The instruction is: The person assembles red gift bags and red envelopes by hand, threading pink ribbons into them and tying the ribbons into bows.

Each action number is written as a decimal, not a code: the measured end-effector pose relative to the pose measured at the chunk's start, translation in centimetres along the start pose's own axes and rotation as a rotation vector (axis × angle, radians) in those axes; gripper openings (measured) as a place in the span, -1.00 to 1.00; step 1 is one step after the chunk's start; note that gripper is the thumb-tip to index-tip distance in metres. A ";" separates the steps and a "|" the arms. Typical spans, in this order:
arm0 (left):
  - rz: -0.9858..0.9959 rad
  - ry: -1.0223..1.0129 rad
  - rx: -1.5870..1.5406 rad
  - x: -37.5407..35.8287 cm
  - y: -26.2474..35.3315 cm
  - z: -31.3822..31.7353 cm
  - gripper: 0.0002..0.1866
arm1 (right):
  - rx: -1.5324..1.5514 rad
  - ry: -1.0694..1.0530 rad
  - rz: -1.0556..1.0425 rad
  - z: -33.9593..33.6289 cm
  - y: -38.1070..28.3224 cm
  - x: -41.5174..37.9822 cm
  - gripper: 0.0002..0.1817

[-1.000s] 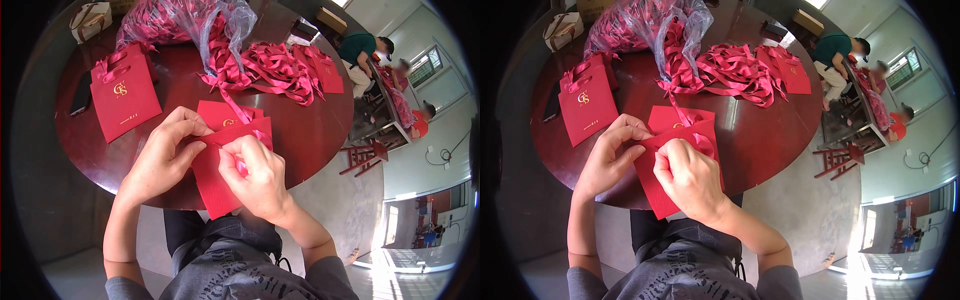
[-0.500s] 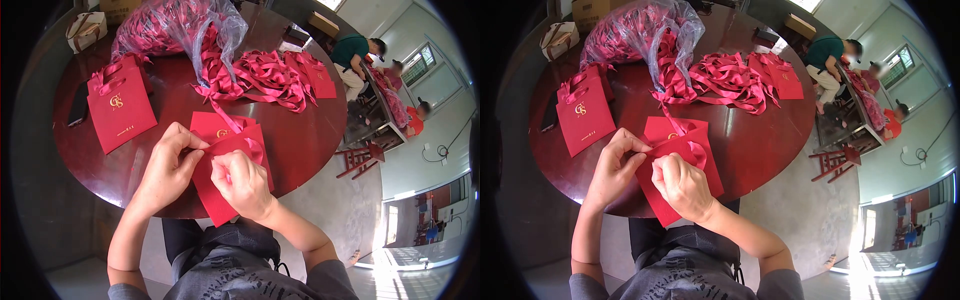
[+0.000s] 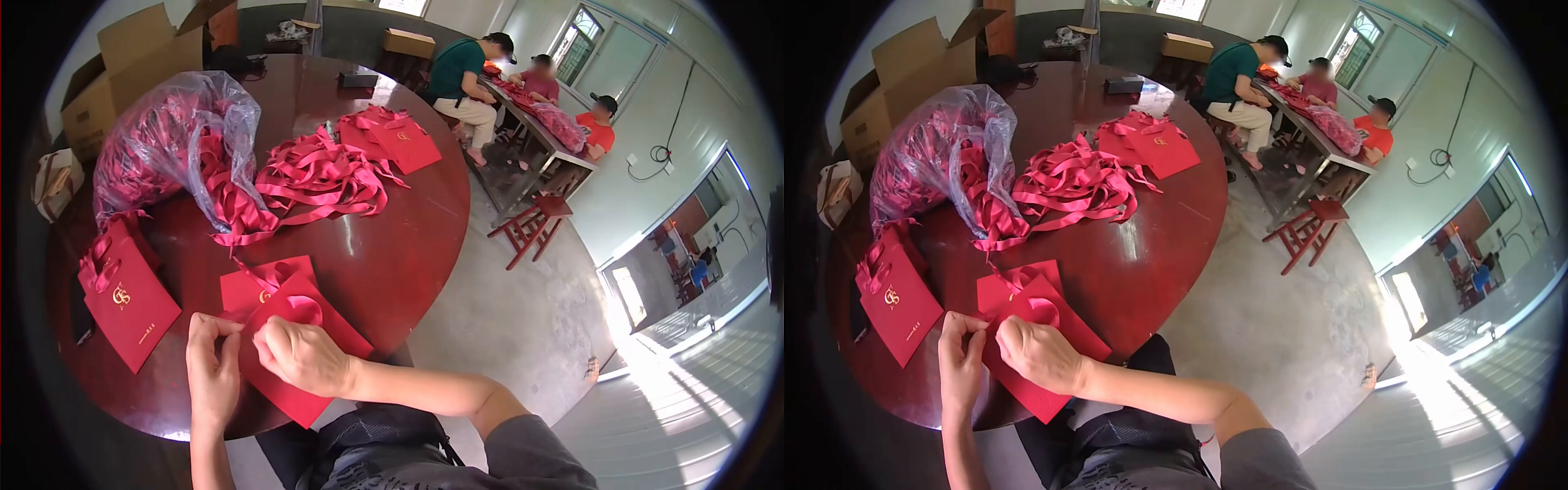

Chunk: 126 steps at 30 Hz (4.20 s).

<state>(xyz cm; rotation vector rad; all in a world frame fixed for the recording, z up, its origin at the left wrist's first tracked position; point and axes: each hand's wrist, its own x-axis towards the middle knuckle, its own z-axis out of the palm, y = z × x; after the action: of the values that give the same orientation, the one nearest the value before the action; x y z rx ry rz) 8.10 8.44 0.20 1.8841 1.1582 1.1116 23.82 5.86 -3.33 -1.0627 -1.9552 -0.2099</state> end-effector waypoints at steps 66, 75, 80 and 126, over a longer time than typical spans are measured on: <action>0.148 -0.018 0.123 0.3 0.8 0.0 -0.89 | -0.249 -0.406 0.133 -1.5 -3.2 3.1 -0.78; 0.201 -0.039 0.260 0.7 0.5 -0.5 -0.88 | 0.193 -0.277 0.287 -1.3 -0.9 1.7 -0.78; 0.074 -0.120 0.227 0.7 1.6 -1.1 -0.88 | 0.121 -0.273 0.252 -2.1 -0.3 2.2 -0.74; -0.145 -0.499 0.023 8.9 2.0 -10.1 -0.95 | 0.198 -0.219 0.001 -6.9 -2.4 4.2 -0.82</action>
<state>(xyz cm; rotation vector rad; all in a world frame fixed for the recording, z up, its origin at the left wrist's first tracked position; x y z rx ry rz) 1.95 16.76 9.06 1.9104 0.9980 0.5053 25.24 3.36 4.62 -0.9899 -2.1194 0.1039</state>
